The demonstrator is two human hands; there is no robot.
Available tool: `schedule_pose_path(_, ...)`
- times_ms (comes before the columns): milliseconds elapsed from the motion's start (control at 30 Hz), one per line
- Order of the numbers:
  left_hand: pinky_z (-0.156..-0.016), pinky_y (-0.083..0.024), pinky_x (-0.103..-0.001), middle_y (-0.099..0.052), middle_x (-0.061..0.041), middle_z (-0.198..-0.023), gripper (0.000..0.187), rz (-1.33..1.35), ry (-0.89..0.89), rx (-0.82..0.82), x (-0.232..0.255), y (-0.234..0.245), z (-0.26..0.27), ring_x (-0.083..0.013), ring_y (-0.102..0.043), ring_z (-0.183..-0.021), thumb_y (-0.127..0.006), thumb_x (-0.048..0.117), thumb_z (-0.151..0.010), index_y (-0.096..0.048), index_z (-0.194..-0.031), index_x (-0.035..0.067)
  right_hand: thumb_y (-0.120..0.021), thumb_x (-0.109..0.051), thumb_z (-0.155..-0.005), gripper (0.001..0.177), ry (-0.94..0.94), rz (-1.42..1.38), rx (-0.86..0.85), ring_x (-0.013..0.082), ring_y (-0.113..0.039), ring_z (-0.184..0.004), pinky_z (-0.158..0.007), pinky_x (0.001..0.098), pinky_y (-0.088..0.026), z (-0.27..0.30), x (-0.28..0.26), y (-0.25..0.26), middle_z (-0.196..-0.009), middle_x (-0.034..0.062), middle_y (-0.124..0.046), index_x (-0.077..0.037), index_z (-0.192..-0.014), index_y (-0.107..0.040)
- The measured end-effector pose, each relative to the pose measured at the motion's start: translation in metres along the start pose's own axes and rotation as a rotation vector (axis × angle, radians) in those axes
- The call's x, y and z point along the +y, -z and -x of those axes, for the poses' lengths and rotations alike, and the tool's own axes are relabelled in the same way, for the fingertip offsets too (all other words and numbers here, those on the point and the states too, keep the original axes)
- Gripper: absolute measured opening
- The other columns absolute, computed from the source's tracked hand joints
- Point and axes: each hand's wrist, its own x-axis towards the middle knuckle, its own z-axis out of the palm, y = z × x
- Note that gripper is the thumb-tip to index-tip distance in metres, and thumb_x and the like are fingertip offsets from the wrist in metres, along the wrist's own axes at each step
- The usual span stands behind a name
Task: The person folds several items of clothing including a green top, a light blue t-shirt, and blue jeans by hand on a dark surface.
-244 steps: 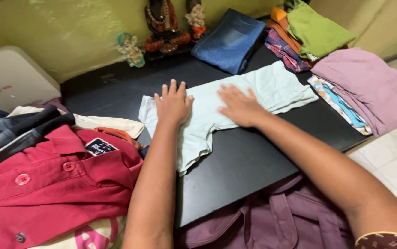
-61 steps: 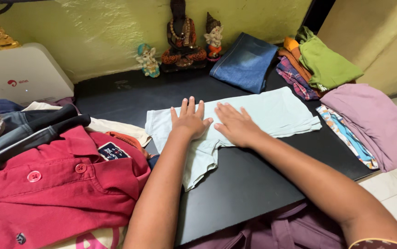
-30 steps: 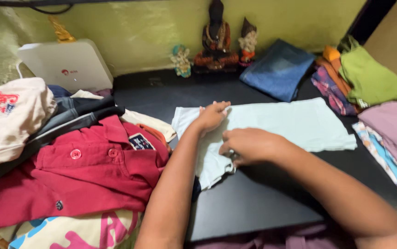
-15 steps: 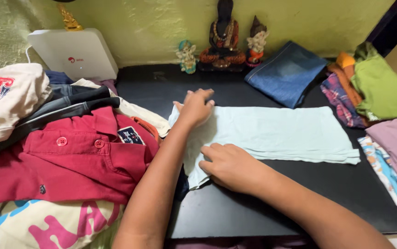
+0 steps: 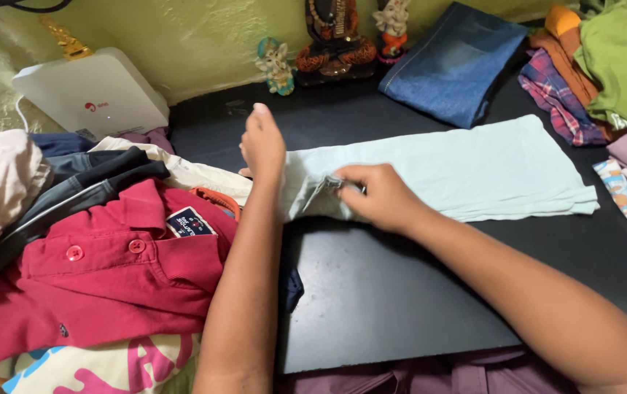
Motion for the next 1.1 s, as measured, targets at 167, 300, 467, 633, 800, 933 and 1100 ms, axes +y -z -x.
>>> schedule_pose_path(167,-0.116,-0.003,-0.079,-0.050,-0.004,-0.154,0.053,0.264,-0.216,0.398,-0.012,-0.002,-0.014,-0.0318,-0.039,-0.150,-0.036,0.053,-0.104,-0.054,-0.145,0.025,-0.068,-0.015,-0.095,0.040,-0.264,-0.061,0.215,0.0093,-0.056,-0.075,-0.071,0.0280,-0.049,-0.007,0.025,0.006,-0.095,0.0127,-0.073,-0.004,-0.133,-0.067)
schedule_pose_path(300,-0.113,-0.001,-0.080,-0.046,-0.004,-0.158,0.051,0.239,-0.237,0.414,-0.017,-0.007,-0.012,-0.0369,-0.027,-0.155,-0.040,0.052,-0.103,-0.054,-0.143,0.024,-0.066,-0.018,-0.096,0.055,-0.275,-0.050,0.294,0.0130,-0.061,-0.084,-0.080,0.0279,-0.051,-0.010,0.031,0.008,-0.118,0.0133,-0.068,-0.006,-0.148,-0.052)
schedule_pose_path(467,-0.110,0.000,-0.080,-0.023,-0.015,-0.165,0.071,-0.172,-0.126,-0.001,-0.011,-0.004,-0.005,-0.0445,-0.009,-0.154,-0.053,0.062,-0.090,-0.044,-0.151,0.026,-0.059,-0.021,-0.104,0.049,0.145,0.497,0.250,0.0364,-0.046,-0.144,-0.117,0.0499,-0.036,0.002,0.021,0.005,-0.159,0.0208,-0.046,-0.005,-0.149,-0.052)
schedule_pose_path(633,-0.113,0.002,-0.078,-0.011,-0.020,-0.168,0.091,-0.604,-0.219,-0.278,-0.004,0.005,0.022,-0.0460,-0.005,-0.155,-0.056,0.071,-0.086,-0.029,-0.160,0.027,-0.055,-0.037,-0.101,0.056,0.214,0.761,-0.055,0.0372,-0.030,-0.151,-0.116,0.0665,-0.021,0.009,0.005,-0.023,-0.161,0.0181,-0.038,-0.006,-0.147,-0.050)
schedule_pose_path(800,-0.114,0.002,-0.078,-0.012,-0.018,-0.170,0.074,-0.665,-0.443,-0.224,-0.021,-0.025,0.039,-0.0434,-0.005,-0.156,-0.046,0.065,-0.095,-0.035,-0.158,0.026,-0.053,-0.050,-0.097,0.071,-0.047,0.802,-0.331,0.0313,-0.022,-0.152,-0.116,0.0667,-0.016,0.009,-0.008,-0.025,-0.162,0.0110,-0.030,-0.008,-0.152,-0.039)
schedule_pose_path(933,-0.114,0.003,-0.076,-0.011,-0.021,-0.168,0.072,-0.750,-0.453,-0.212,-0.034,-0.035,0.030,-0.0379,-0.002,-0.156,-0.041,0.065,-0.099,-0.035,-0.157,0.022,-0.051,-0.055,-0.098,0.073,-0.175,0.812,-0.333,0.0268,-0.020,-0.155,-0.119,0.0648,-0.016,0.006,-0.016,-0.020,-0.164,0.0112,-0.027,-0.010,-0.153,-0.037)
schedule_pose_path(1100,-0.111,0.000,-0.077,-0.020,-0.020,-0.165,0.065,-0.678,-0.543,-0.173,-0.034,-0.034,0.032,-0.0423,-0.008,-0.152,-0.052,0.057,-0.096,-0.045,-0.151,0.025,-0.051,-0.055,-0.098,0.071,-0.538,0.857,-0.311,0.0283,-0.019,-0.152,-0.117,0.0636,-0.016,-0.015,0.007,0.015,-0.165,0.0105,-0.021,-0.012,-0.154,-0.037)
